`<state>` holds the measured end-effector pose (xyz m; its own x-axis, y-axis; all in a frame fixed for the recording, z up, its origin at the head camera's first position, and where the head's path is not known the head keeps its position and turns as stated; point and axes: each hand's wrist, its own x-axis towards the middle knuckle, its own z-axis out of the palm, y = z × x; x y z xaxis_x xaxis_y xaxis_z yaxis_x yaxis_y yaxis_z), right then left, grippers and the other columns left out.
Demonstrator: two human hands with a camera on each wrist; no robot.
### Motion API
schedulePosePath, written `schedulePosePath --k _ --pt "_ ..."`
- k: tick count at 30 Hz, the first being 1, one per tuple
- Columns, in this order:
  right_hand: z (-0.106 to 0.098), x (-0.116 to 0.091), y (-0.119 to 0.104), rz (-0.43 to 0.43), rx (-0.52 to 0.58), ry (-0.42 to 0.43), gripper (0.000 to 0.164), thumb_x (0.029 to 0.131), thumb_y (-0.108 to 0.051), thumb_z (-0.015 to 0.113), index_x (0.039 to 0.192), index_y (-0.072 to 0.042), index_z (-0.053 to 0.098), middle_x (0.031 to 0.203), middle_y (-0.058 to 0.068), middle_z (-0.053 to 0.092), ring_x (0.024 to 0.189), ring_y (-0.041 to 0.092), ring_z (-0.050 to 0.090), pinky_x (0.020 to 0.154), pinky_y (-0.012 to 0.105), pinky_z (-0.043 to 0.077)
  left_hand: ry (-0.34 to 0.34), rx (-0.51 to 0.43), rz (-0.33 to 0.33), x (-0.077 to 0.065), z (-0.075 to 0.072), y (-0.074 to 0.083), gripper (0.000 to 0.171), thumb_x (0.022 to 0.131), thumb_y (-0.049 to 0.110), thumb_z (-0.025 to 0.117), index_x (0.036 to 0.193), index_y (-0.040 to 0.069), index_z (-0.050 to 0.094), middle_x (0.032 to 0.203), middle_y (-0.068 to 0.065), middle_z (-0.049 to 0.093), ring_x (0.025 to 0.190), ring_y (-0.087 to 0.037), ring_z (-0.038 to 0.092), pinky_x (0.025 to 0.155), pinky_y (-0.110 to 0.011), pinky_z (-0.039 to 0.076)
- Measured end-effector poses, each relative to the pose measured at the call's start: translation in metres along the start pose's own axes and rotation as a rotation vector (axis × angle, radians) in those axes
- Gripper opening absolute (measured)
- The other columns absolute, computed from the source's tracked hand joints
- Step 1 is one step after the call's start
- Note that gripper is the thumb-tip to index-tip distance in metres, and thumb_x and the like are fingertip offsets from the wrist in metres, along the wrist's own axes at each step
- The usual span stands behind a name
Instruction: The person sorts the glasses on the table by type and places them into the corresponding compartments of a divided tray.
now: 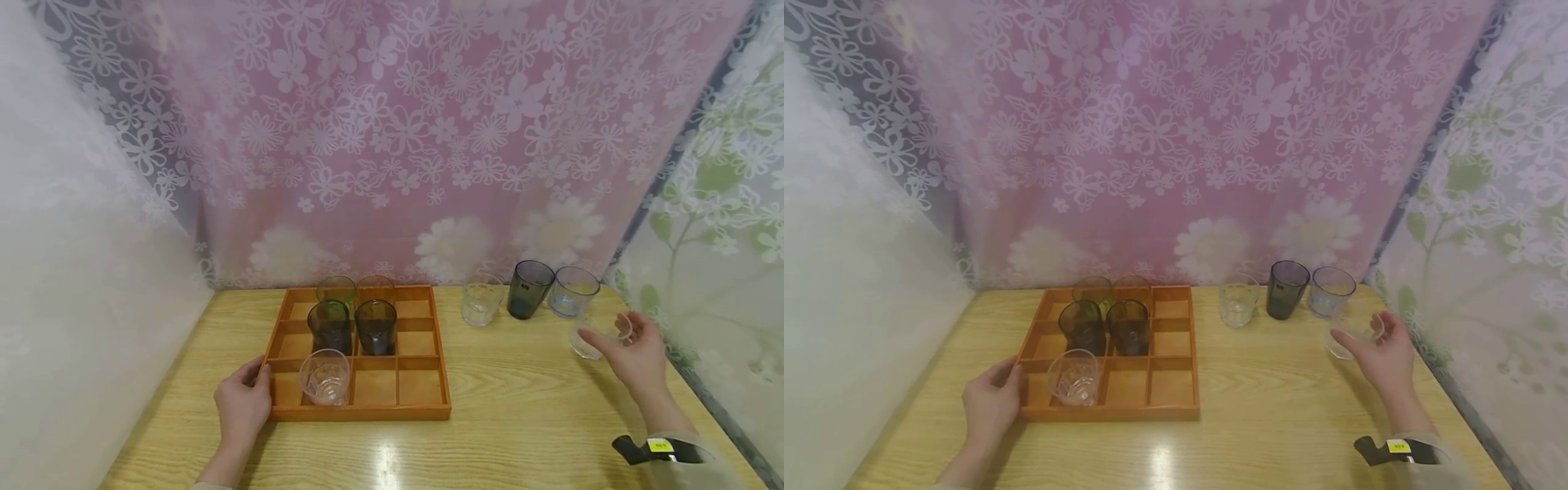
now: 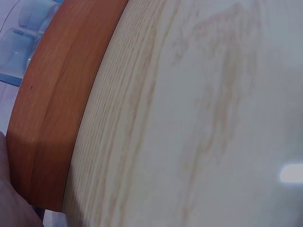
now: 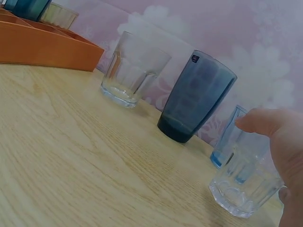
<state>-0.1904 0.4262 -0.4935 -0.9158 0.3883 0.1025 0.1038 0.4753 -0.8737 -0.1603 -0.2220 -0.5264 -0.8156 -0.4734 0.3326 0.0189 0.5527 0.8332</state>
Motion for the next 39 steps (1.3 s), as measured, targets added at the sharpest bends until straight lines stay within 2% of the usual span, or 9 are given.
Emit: schedulePosePath --k 3,6,14,17,21,27,35,39 --pt "0.001 0.003 0.003 -0.014 -0.013 -0.005 0.108 0.095 -0.038 0.082 0.169 -0.004 0.011 0.167 0.018 0.033 0.148 0.04 0.035 0.088 0.006 0.04 -0.003 -0.005 0.011 -0.001 0.0 0.0 0.021 0.099 0.003 0.07 0.117 -0.005 0.079 0.106 -0.021 0.078 0.092 -0.03 0.074 0.067 -0.004 0.044" --pt "0.003 0.005 0.005 -0.026 -0.013 -0.003 0.106 0.095 -0.037 0.082 0.168 -0.003 0.013 0.164 0.019 0.037 0.147 0.037 0.038 0.08 0.004 0.04 -0.006 -0.008 0.014 -0.002 0.0 0.0 0.021 0.099 0.003 0.07 0.117 -0.005 0.079 0.105 -0.021 0.078 0.092 -0.031 0.074 0.066 -0.003 0.044" --pt "0.003 0.006 0.002 -0.032 -0.005 0.002 0.103 0.095 -0.037 0.082 0.168 -0.003 0.017 0.164 0.018 0.038 0.148 0.033 0.039 0.083 0.004 0.04 -0.019 0.002 -0.012 -0.001 0.0 -0.001 0.023 0.1 0.006 0.069 0.119 -0.004 0.078 0.107 -0.02 0.078 0.093 -0.03 0.074 0.067 -0.005 0.045" --pt "0.003 0.005 0.001 -0.012 0.006 0.031 0.102 0.094 -0.036 0.083 0.168 -0.004 0.021 0.16 0.011 0.044 0.146 0.025 0.043 0.084 0.004 0.041 -0.026 0.0 -0.014 0.0 0.0 -0.001 0.023 0.1 0.005 0.069 0.119 -0.004 0.078 0.107 -0.02 0.078 0.093 -0.031 0.074 0.066 -0.005 0.045" --pt "0.004 0.004 -0.005 -0.005 0.032 0.082 0.1 0.091 -0.034 0.086 0.167 -0.007 0.027 0.148 -0.004 0.053 0.134 0.01 0.05 0.084 0.005 0.043 -0.03 -0.009 -0.008 0.0 0.0 -0.001 0.023 0.1 0.005 0.07 0.119 -0.004 0.078 0.106 -0.021 0.078 0.092 -0.032 0.074 0.066 -0.005 0.045" --pt "0.003 -0.002 -0.027 -0.08 0.051 0.091 0.096 0.09 -0.029 0.088 0.165 -0.007 0.033 0.135 -0.016 0.057 0.122 0.001 0.053 0.084 0.005 0.042 -0.031 -0.017 -0.013 0.001 -0.002 -0.001 0.023 0.1 0.006 0.07 0.12 -0.004 0.078 0.106 -0.021 0.077 0.093 -0.031 0.074 0.066 -0.005 0.045" --pt "0.008 -0.02 -0.06 -0.155 0.088 0.043 0.093 0.089 -0.02 0.089 0.164 -0.005 0.035 0.137 -0.011 0.062 0.119 -0.001 0.055 0.086 0.007 0.043 -0.025 -0.015 -0.015 0.001 -0.002 -0.001 0.023 0.1 0.005 0.069 0.119 -0.005 0.078 0.106 -0.021 0.078 0.093 -0.031 0.075 0.066 -0.004 0.045" --pt "0.014 -0.029 -0.074 -0.179 0.132 0.014 0.088 0.09 -0.015 0.088 0.162 -0.007 0.039 0.131 -0.018 0.061 0.116 -0.003 0.056 0.089 0.009 0.044 -0.025 -0.019 -0.016 0.001 -0.002 -0.001 0.023 0.1 0.004 0.068 0.12 -0.005 0.077 0.107 -0.022 0.077 0.094 -0.032 0.075 0.066 -0.003 0.044"
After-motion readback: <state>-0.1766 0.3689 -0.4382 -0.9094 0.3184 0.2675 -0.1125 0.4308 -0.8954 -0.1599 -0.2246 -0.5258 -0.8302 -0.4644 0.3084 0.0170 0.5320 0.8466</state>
